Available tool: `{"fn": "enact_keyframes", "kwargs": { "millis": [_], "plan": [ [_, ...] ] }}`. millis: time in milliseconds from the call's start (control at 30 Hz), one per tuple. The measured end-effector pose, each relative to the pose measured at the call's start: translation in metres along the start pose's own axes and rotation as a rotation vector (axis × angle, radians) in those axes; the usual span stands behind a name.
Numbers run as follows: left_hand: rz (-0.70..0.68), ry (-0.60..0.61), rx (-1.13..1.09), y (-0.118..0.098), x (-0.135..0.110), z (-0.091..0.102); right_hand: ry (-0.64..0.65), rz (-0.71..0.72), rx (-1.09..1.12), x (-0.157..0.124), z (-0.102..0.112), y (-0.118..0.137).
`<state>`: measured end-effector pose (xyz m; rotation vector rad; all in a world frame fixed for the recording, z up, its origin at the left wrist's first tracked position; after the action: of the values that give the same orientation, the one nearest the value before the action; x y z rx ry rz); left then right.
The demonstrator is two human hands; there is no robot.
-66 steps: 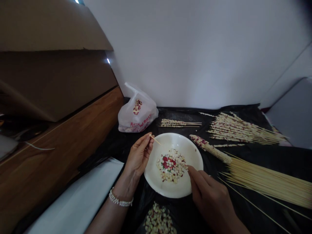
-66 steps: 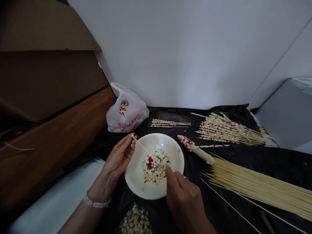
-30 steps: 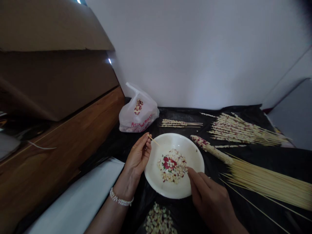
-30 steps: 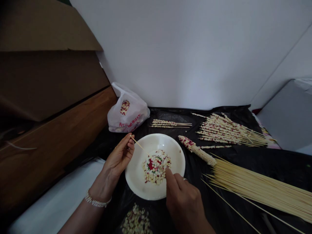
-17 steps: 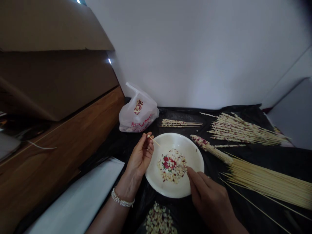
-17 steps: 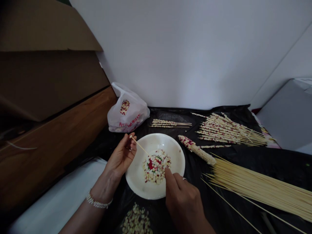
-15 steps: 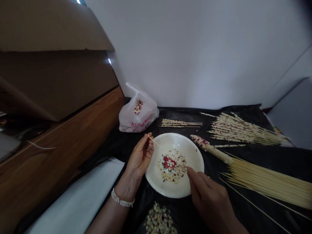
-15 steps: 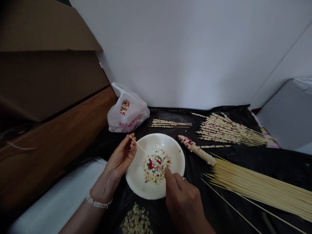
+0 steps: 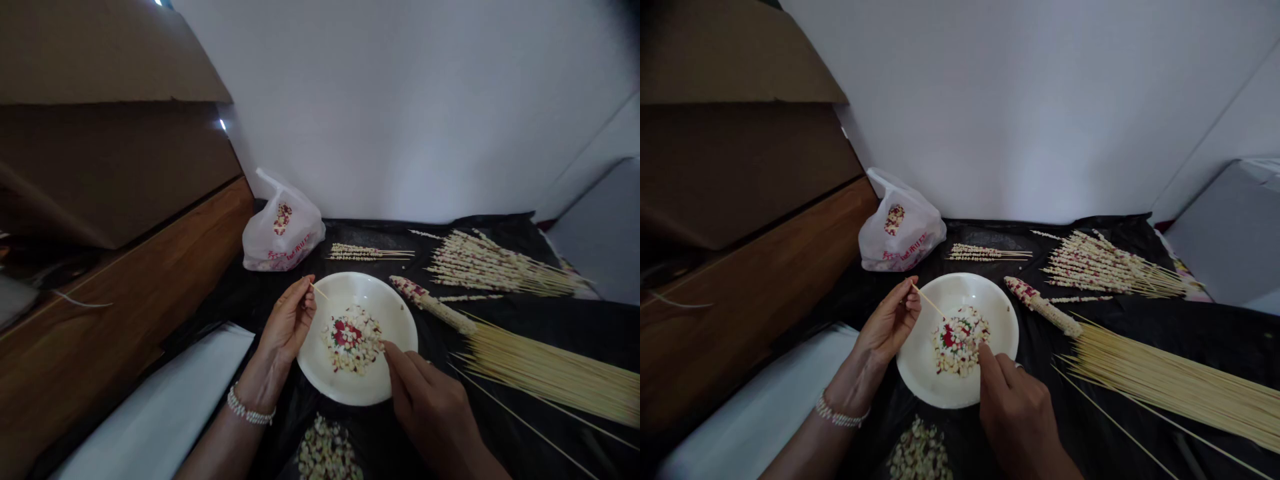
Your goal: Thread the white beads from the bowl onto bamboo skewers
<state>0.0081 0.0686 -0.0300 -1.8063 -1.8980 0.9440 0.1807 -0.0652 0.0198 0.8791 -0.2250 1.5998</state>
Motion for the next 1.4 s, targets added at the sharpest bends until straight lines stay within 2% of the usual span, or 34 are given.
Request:
{"fn": "enact_keyframes", "kwargs": {
  "millis": [133,433,633,833,1033,1400],
  "plan": [
    [-0.015,0.053,0.082,0.006,-0.004,-0.003,-0.005,0.008,0.021,0.0,0.0,0.0],
    [0.155,0.245,0.3,0.044,-0.029,-0.016,-0.013,-0.012,0.042,0.001,0.001,-0.004],
    [0.185,0.31,0.363,0.048,-0.035,-0.017,-0.013,-0.015,0.046,-0.001,0.0,-0.006],
    [0.208,0.266,0.232,0.045,-0.032,-0.018,0.0,-0.03,0.029,-0.001,-0.003,-0.011],
    [0.269,0.069,0.007,0.038,-0.02,-0.009,-0.019,-0.038,0.001,0.0,0.001,-0.015],
    [0.258,0.165,0.101,0.039,-0.018,-0.005,-0.009,-0.019,-0.005,0.001,-0.001,-0.011]
  ]
}}
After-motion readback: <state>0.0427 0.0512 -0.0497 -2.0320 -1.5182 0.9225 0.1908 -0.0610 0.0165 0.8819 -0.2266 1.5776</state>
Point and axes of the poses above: each hand's wrist, its own x-axis towards the middle knuckle, its own z-axis out of the back of the hand, y = z × x, the point moved 8 cm from there along x, towards the middle knuckle, and after that the axes turned 13 degrees about -z, right-handed, at the moved point
